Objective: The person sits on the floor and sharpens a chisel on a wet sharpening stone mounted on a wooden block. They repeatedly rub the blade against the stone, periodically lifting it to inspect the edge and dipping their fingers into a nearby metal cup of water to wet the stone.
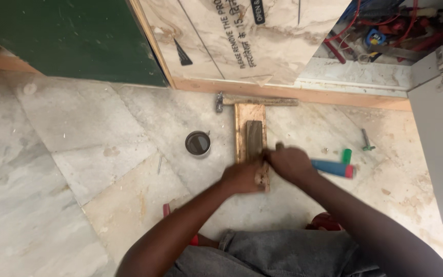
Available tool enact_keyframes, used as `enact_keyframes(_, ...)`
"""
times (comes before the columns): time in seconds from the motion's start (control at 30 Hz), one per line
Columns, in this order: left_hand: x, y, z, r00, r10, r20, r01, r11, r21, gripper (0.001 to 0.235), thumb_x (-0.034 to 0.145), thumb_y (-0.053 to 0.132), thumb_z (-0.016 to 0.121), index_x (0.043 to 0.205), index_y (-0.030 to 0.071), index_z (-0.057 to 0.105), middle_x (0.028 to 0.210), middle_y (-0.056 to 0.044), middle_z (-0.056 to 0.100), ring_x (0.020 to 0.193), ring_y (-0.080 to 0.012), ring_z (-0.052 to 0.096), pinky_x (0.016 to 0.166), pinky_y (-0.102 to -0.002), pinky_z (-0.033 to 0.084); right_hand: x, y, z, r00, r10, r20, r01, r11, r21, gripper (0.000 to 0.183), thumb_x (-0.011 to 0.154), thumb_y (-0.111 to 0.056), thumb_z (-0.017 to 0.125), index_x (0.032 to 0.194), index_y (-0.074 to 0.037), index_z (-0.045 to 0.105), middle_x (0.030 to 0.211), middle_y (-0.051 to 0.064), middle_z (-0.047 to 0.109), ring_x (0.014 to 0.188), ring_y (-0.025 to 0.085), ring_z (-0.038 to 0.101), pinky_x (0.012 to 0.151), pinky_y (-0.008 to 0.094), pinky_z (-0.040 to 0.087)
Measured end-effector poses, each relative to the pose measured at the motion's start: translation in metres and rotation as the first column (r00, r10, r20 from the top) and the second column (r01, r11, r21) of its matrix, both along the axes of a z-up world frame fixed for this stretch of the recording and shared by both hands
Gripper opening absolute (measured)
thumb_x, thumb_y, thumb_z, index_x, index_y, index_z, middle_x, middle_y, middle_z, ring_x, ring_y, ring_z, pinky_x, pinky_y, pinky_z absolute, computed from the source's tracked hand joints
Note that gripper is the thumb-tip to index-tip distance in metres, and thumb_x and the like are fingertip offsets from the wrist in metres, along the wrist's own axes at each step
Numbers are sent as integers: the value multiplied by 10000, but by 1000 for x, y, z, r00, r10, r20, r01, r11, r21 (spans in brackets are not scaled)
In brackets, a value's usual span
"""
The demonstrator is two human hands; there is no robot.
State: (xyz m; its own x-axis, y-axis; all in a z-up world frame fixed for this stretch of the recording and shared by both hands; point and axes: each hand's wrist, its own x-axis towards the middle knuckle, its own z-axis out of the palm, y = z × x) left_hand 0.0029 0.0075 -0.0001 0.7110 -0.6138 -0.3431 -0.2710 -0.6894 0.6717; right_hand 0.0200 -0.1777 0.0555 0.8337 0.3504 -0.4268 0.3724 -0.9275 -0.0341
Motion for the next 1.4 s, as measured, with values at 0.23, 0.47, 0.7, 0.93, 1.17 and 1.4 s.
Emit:
enact_keyframes(0.23, 37, -11, 0, 990, 128, 68, -125, 991, -43, 1011, 747, 478, 791, 1556, 108, 310, 1468, -128, 563, 1219, -336, 634, 974, -456, 545, 39, 6, 3, 987, 27, 158, -25, 1000, -18, 271, 1018, -323, 510, 1207, -210, 668, 999, 193, 663, 792, 372, 736, 634, 478, 603)
enact_keyframes(0.47, -23, -6, 2, 999, 4, -44, -6, 999, -37, 1097, 777, 478, 774, 1583, 58, 158, 1667, -163, 228, 1293, -354, 561, 1000, -458, 520, -15, -5, 1, 999, 24, 44, -26, 998, 48, 332, 990, -368, 540, 1262, -201, 629, 988, 194, 663, 730, 364, 744, 615, 473, 605)
enact_keyframes(0.7, 42, -21, -8, 984, 129, 120, -123, 991, -56, 898, 788, 442, 790, 1498, 85, 373, 1463, -135, 545, 1232, -341, 622, 983, -458, 541, 46, 0, 0, 988, 28, 149, -24, 999, -28, 263, 1024, -359, 532, 1194, -214, 669, 988, 185, 675, 764, 356, 739, 611, 461, 604)
enact_keyframes(0.93, -30, -2, 3, 999, -28, -26, 27, 999, -31, 1091, 759, 433, 817, 1592, 125, 183, 1672, -146, 237, 1183, -356, 625, 955, -466, 544, -21, -11, -11, 993, 23, 117, -32, 996, 78, 331, 942, -289, 546, 1246, -212, 650, 1016, 206, 657, 744, 376, 738, 590, 478, 601)
enact_keyframes(1.17, 41, -19, 2, 990, 96, 103, -96, 995, 0, 1009, 764, 429, 806, 1568, 113, 284, 1578, -109, 468, 1214, -345, 642, 962, -467, 555, 43, -6, -9, 975, 14, 221, -15, 1000, 6, 265, 990, -344, 560, 1172, -190, 677, 968, 177, 675, 780, 354, 736, 615, 459, 600)
enact_keyframes(1.4, -19, -14, 6, 998, 24, 54, -20, 997, -78, 1103, 752, 420, 856, 1586, 94, 212, 1600, -164, 341, 1248, -383, 581, 967, -481, 531, -17, -7, -2, 986, 21, 167, -31, 998, 54, 268, 976, -295, 556, 1201, -192, 659, 959, 192, 665, 745, 365, 736, 615, 470, 597)
